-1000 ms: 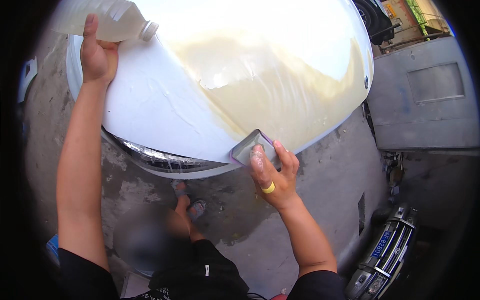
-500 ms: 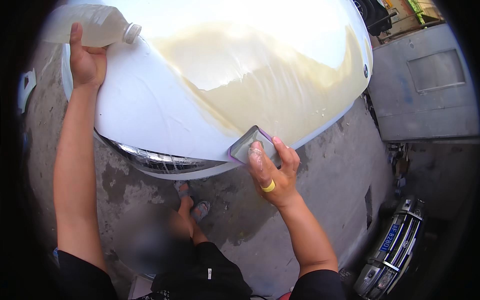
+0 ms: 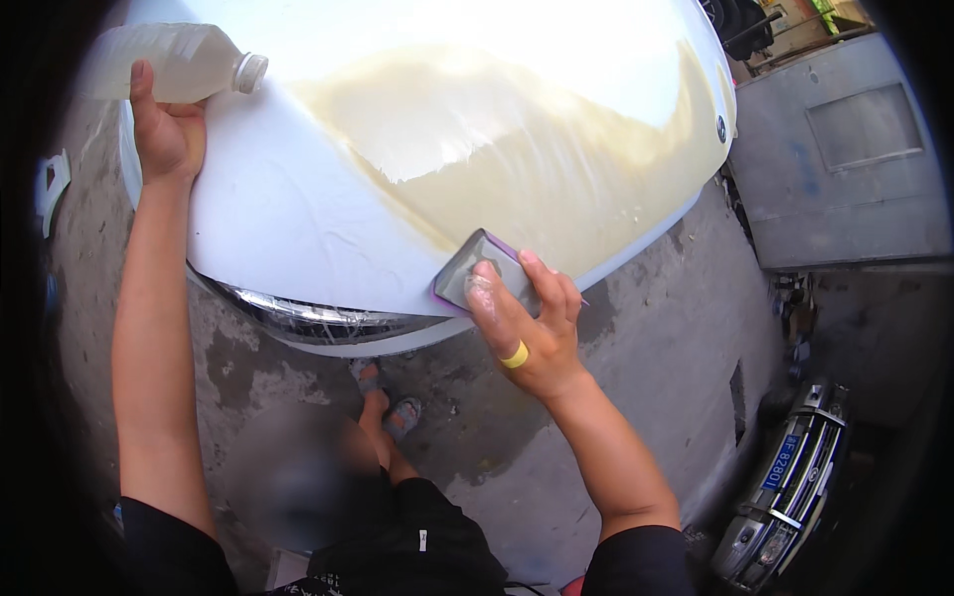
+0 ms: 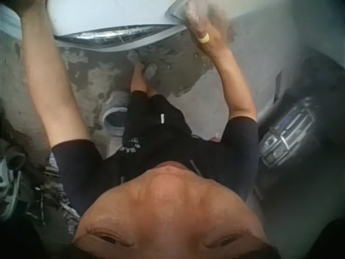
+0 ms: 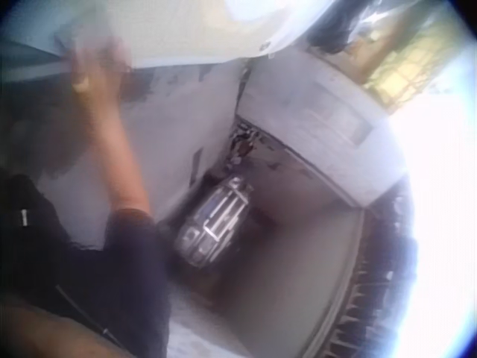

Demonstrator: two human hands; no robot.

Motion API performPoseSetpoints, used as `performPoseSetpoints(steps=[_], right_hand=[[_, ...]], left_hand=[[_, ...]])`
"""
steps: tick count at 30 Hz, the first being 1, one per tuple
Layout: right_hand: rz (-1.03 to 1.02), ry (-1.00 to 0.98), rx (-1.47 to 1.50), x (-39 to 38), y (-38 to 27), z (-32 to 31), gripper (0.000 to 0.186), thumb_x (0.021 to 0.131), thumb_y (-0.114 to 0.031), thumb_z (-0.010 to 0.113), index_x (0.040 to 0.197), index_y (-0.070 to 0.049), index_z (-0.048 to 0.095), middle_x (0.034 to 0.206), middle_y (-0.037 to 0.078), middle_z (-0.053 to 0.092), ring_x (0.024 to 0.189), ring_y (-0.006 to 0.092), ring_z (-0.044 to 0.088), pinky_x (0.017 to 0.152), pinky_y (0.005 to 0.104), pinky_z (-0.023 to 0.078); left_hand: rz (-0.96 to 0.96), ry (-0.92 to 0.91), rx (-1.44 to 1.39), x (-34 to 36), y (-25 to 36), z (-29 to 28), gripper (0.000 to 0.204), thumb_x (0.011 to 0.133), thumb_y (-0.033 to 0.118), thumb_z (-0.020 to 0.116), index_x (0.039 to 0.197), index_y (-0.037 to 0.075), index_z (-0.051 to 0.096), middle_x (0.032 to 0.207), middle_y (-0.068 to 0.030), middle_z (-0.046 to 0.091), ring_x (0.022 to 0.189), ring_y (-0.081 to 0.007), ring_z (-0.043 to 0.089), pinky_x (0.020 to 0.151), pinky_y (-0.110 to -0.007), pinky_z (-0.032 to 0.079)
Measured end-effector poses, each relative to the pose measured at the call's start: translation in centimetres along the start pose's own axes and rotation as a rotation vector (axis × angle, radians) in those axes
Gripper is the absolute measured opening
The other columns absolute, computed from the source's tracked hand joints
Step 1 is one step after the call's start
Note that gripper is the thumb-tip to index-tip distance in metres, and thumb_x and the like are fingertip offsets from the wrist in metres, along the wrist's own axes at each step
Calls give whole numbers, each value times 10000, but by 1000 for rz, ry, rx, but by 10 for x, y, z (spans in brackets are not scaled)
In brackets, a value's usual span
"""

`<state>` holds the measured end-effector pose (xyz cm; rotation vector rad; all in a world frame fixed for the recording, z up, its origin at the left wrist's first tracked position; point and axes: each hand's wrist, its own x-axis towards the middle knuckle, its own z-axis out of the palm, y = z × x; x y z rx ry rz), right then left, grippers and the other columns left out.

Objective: The person pours liquid from a plastic bottle onto the hood of a white car and uses a sanding block to rub the surface. The person repeatedly wets and sands the hood area, occasionally pausing to wipe the surface with a hand.

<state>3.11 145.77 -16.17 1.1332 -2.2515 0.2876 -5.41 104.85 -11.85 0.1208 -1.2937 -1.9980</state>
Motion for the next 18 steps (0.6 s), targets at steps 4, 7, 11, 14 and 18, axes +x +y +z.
performPoseSetpoints(steps=[4, 7, 11, 14, 18], right_hand=[[-40, 0, 51, 99, -23, 29, 564, 843, -106, 701, 1356, -204, 489, 1251, 17, 666, 1216, 354, 514, 894, 429, 391], [-1, 5, 66, 75, -23, 22, 566, 837, -94, 707, 1345, -203, 482, 1239, 15, 672, 1219, 353, 513, 897, 428, 390], [25, -9, -15, -9, 0, -1, 503, 819, -82, 733, 1258, -193, 513, 1197, 10, 696, 1222, 340, 518, 896, 422, 392], [-19, 1, -14, 5, 0, -1, 446, 824, -98, 723, 1226, -186, 549, 1222, 15, 685, 1222, 345, 518, 898, 422, 388], [-26, 4, 21, 93, -23, 26, 457, 836, -146, 690, 1276, -193, 573, 1295, 27, 640, 1210, 354, 516, 888, 439, 388]], left_hand=[[-7, -14, 30, 0, -2, -2, 749, 890, 595, 594, 1357, 30, 439, 1300, -110, 560, 1240, -255, 538, 1107, -440, 394], [-48, -33, 47, -1, 0, -7, 754, 888, 595, 596, 1364, 34, 433, 1305, -110, 555, 1242, -255, 535, 1110, -439, 390], [-22, -11, 56, -3, 2, 1, 746, 890, 594, 593, 1364, 39, 438, 1308, -111, 554, 1245, -254, 534, 1111, -442, 389], [-10, -22, 61, -1, -1, 3, 742, 894, 596, 586, 1362, 39, 441, 1306, -111, 556, 1244, -255, 534, 1112, -445, 386], [-49, -23, 68, -4, 1, 2, 729, 902, 588, 579, 1359, 38, 443, 1303, -110, 560, 1239, -257, 536, 1113, -449, 382]])
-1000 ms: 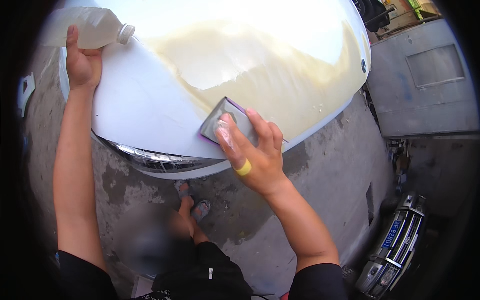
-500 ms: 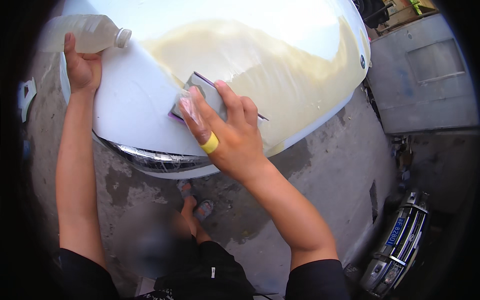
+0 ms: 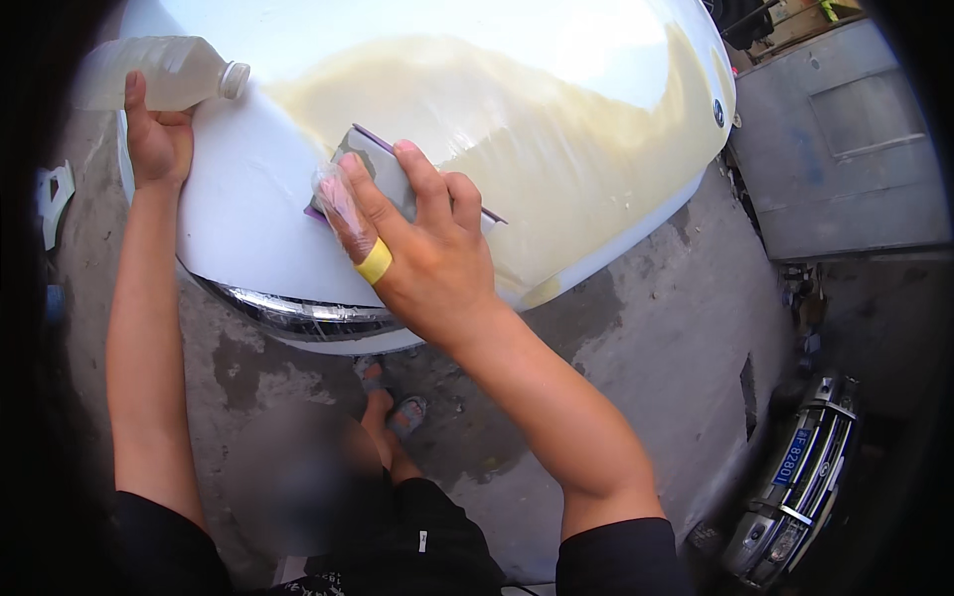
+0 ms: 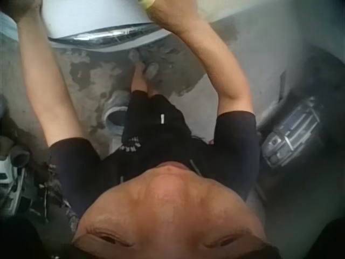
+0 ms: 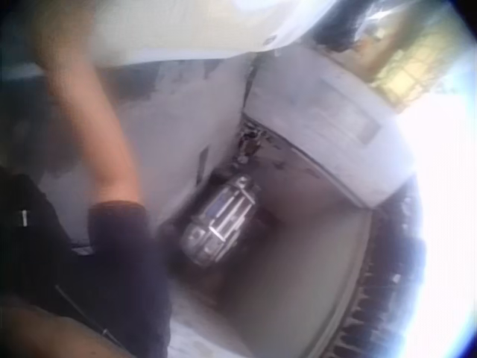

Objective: The person pours liquid from a plastic bottle onto the hood of a white car and uses a sanding block to rub the surface. The person repeatedly wets and sands the hood area, occasionally pausing to wipe the surface with a hand.

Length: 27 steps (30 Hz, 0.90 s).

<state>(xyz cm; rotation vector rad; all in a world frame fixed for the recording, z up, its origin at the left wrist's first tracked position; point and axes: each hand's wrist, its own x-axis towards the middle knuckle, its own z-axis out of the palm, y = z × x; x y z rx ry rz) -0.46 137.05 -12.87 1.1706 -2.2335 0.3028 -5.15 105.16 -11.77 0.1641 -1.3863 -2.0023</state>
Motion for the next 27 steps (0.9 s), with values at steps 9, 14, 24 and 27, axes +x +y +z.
performPoseSetpoints(steps=[9, 14, 24, 27], right_hand=[[70, 7, -42, -117, 22, -34, 442, 808, -93, 743, 1201, -205, 574, 1195, 7, 697, 1223, 336, 515, 878, 411, 400], [32, 68, 62, 5, -1, 5, 467, 871, -104, 548, 1328, -200, 555, 1307, 63, 609, 1175, 381, 502, 896, 455, 372], [46, 65, -56, -172, 51, -32, 480, 810, -178, 763, 1233, -223, 539, 1324, -40, 625, 1223, 321, 523, 883, 424, 406], [60, 105, -28, -136, 41, -25, 470, 843, -191, 719, 1270, -246, 529, 1334, -31, 617, 1218, 325, 528, 908, 429, 397]], left_hand=[[20, 37, -25, 2, 3, 0, 639, 940, 551, 546, 1332, 50, 484, 1278, -100, 591, 1230, -251, 546, 1109, -433, 382], [-25, 29, 17, 6, -1, -4, 684, 914, 590, 560, 1322, 44, 511, 1280, -115, 601, 1212, -257, 562, 1112, -426, 380], [-13, 91, 0, 8, -4, -6, 646, 943, 547, 537, 1313, 17, 526, 1292, -138, 608, 1208, -273, 573, 1096, -436, 405], [-19, 98, 19, 8, -2, -4, 657, 942, 549, 533, 1324, 15, 520, 1302, -141, 602, 1217, -281, 567, 1096, -438, 405]])
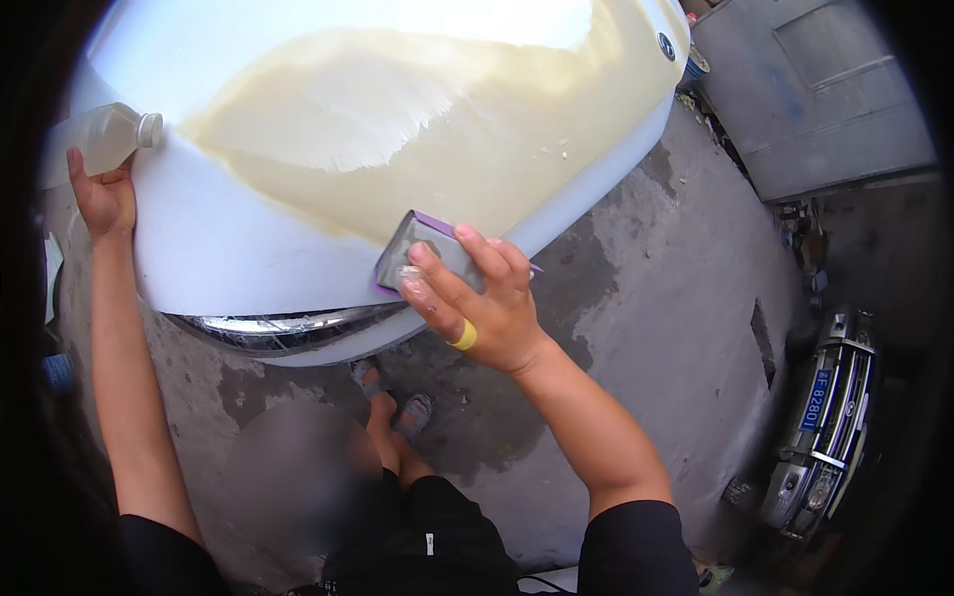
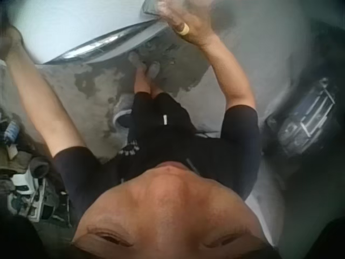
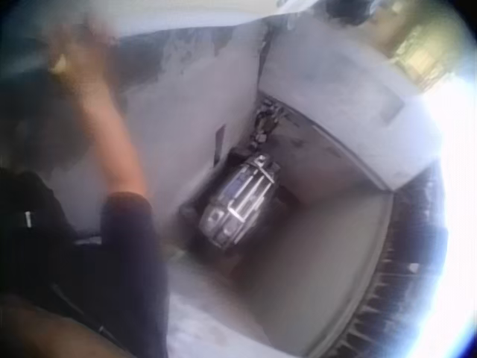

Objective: The person pours liquid from a plastic bottle onto the hood of a white car and uses a sanding block to rub the surface. The person repeatedly wets and sands the hood area, occasionally pausing to wipe the surface with a hand.

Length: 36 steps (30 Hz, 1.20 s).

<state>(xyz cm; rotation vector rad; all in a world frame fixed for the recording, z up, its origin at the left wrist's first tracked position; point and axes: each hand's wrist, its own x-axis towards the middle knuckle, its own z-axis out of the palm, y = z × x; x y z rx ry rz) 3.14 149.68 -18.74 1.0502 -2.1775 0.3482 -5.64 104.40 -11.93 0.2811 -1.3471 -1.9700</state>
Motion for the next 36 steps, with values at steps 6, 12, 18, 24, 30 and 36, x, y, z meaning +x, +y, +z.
performPoseSetpoints(steps=[6, 12, 18, 24, 30, 36], right_hand=[[193, 111, -7, 28, -39, 22, 447, 892, -191, 654, 1315, -232, 514, 1351, -16, 609, 1241, 335, 514, 951, 437, 377], [450, 161, 28, -42, -63, 20, 526, 812, -77, 747, 1272, -192, 518, 1331, 14, 628, 1238, 351, 500, 895, 441, 411], [707, 234, 68, -26, -96, 33, 742, 731, -95, 818, 1384, -109, 466, 1325, 140, 616, 1255, 420, 471, 986, 470, 353], [873, 353, 61, -26, -124, 49, 726, 711, -79, 831, 1356, -136, 502, 1377, 118, 583, 1230, 409, 498, 1002, 476, 362], [1050, 370, 100, -24, -149, 59, 836, 738, -49, 813, 1447, -117, 376, 1413, 155, 549, 1265, 419, 479, 1060, 482, 335], [1040, 497, -1, 7, -120, 57, 831, 759, -58, 795, 1465, -91, 358, 1404, 183, 535, 1298, 417, 419, 1067, 483, 364]], left_hand=[[-15, 24, -7, 0, 4, -1, 708, 930, 565, 533, 1365, 9, 483, 1340, -153, 575, 1247, -311, 550, 1111, -458, 398], [-10, 42, 13, 0, 4, 7, 721, 934, 568, 518, 1390, 13, 463, 1362, -160, 560, 1254, -321, 548, 1113, -470, 400], [-48, -26, 27, 7, 6, 1, 707, 935, 568, 521, 1396, 35, 459, 1371, -145, 556, 1245, -310, 556, 1095, -455, 427], [6, -326, 55, 36, 15, 23, 652, 967, 530, 506, 1384, 30, 464, 1355, -147, 564, 1259, -282, 555, 1079, -410, 451], [-23, -646, -5, 0, -11, 120, 571, 989, 457, 524, 1399, 72, 429, 1361, -112, 538, 1281, -246, 517, 1102, -407, 413], [-152, -836, -72, -37, -34, 172, 541, 1006, 429, 515, 1371, 34, 458, 1346, -119, 565, 1278, -242, 535, 1106, -407, 416]])
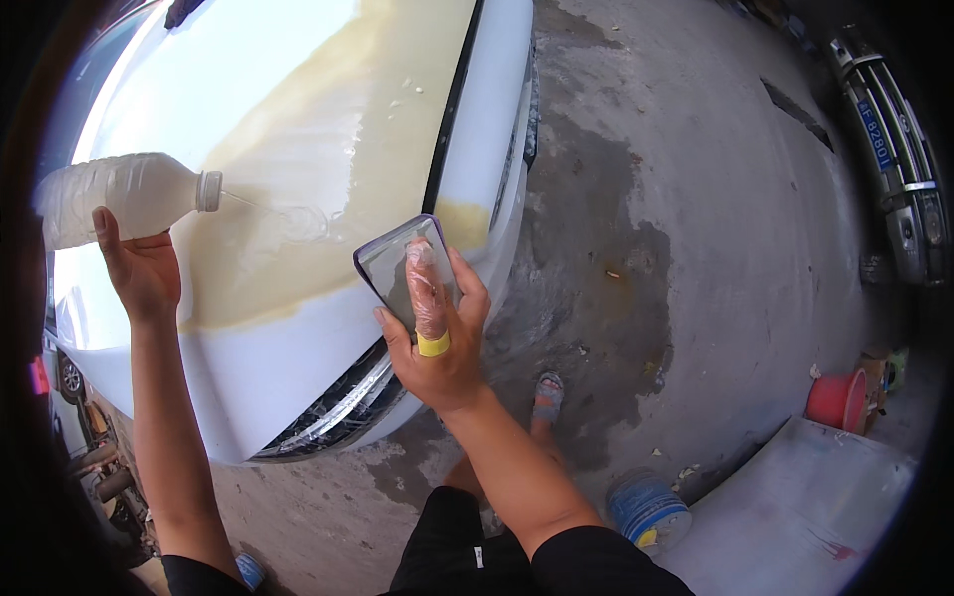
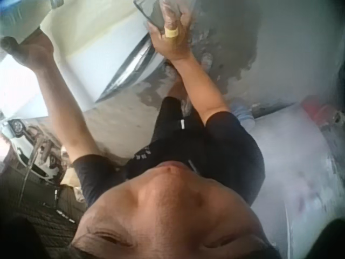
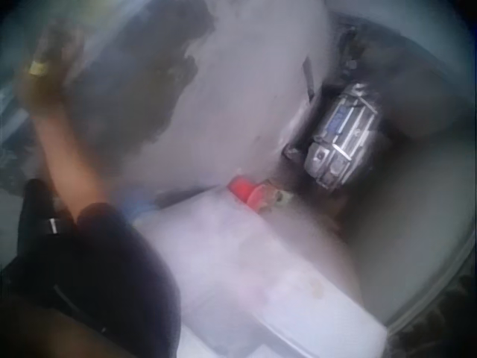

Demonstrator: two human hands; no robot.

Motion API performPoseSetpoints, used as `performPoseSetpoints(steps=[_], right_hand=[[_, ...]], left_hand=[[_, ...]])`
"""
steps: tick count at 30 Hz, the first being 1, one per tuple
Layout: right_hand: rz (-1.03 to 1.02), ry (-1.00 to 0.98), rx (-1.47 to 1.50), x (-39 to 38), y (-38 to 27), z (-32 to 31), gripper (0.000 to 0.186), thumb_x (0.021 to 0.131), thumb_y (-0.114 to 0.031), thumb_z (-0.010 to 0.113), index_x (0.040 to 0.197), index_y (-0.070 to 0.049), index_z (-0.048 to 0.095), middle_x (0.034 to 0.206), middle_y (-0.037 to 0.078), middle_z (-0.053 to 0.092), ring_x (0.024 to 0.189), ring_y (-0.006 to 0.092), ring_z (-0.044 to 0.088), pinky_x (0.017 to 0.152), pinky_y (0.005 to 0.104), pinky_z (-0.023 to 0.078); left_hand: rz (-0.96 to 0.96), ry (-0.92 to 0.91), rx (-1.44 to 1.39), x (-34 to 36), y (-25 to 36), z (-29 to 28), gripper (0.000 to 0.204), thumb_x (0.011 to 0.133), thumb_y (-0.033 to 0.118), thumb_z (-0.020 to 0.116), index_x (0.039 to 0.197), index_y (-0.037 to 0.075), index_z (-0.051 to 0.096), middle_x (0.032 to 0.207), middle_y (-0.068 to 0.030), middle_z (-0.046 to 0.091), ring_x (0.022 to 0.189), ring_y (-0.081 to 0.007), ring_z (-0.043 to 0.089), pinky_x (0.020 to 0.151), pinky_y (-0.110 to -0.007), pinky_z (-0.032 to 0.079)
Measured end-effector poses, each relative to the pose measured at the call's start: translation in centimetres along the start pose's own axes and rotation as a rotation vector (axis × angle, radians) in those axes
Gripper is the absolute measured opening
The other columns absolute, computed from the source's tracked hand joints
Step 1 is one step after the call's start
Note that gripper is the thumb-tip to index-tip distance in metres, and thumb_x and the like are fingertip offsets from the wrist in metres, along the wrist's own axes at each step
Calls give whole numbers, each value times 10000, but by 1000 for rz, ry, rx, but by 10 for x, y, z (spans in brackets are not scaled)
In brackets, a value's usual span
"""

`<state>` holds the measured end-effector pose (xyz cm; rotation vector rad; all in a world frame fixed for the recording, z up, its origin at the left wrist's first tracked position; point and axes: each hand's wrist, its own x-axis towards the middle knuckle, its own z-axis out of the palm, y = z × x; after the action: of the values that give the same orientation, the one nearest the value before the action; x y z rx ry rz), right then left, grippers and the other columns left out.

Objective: The person pours liquid from a plastic bottle onto the hood of a white car and uses a sanding block to rub the surface. The person repeatedly wets and sands the hood area, occasionally pausing to wipe the surface with a hand.

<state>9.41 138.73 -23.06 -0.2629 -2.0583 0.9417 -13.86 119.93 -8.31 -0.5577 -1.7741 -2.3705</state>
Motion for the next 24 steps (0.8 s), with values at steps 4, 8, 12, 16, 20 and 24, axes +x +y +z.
performPoseSetpoints(steps=[4, 8, 12, 16, 20, 24], right_hand=[[93, 10, 1, -41, -8, 2, 886, 760, -63, 804, 1490, -140, 309, 1404, 162, 548, 1285, 428, 445, 1052, 491, 362], [115, 36, 49, -11, -9, 3, 856, 778, -55, 788, 1487, -128, 315, 1411, 162, 542, 1283, 433, 446, 1049, 489, 370], [123, 60, 58, -36, -9, 6, 847, 780, -49, 780, 1485, -131, 319, 1413, 160, 538, 1275, 425, 453, 1045, 495, 374], [141, 48, 55, -28, -13, 4, 882, 769, -45, 784, 1498, -138, 296, 1422, 149, 532, 1266, 421, 456, 1050, 498, 371], [102, 45, 39, -13, -3, 2, 907, 762, -41, 789, 1508, -143, 283, 1418, 148, 534, 1262, 436, 454, 1046, 502, 373], [157, -36, 9, -41, -20, -3, 929, 755, -33, 791, 1517, -140, 271, 1379, 136, 570, 1270, 427, 452, 1034, 509, 369]], left_hand=[[-68, 0, -10, 0, -16, 9, 569, 1010, 428, 505, 1392, 15, 422, 1358, -134, 547, 1275, -251, 531, 1117, -417, 401], [-113, 61, -33, -5, -21, 11, 579, 1013, 432, 487, 1380, -12, 425, 1346, -156, 548, 1264, -276, 528, 1129, -438, 377], [-149, 49, -37, -3, -24, 11, 585, 1020, 439, 463, 1367, -31, 432, 1340, -166, 552, 1264, -285, 527, 1128, -445, 372], [-127, -7, 22, -3, -22, 5, 584, 1024, 434, 453, 1361, -43, 434, 1340, -175, 552, 1265, -289, 527, 1126, -449, 374], [-144, -5, -20, -2, -24, 9, 573, 1030, 425, 443, 1368, -38, 428, 1352, -179, 543, 1270, -294, 523, 1127, -454, 373], [-145, 7, -40, -2, -27, 4, 571, 1035, 419, 437, 1384, -32, 408, 1366, -182, 533, 1279, -296, 518, 1129, -458, 371]])
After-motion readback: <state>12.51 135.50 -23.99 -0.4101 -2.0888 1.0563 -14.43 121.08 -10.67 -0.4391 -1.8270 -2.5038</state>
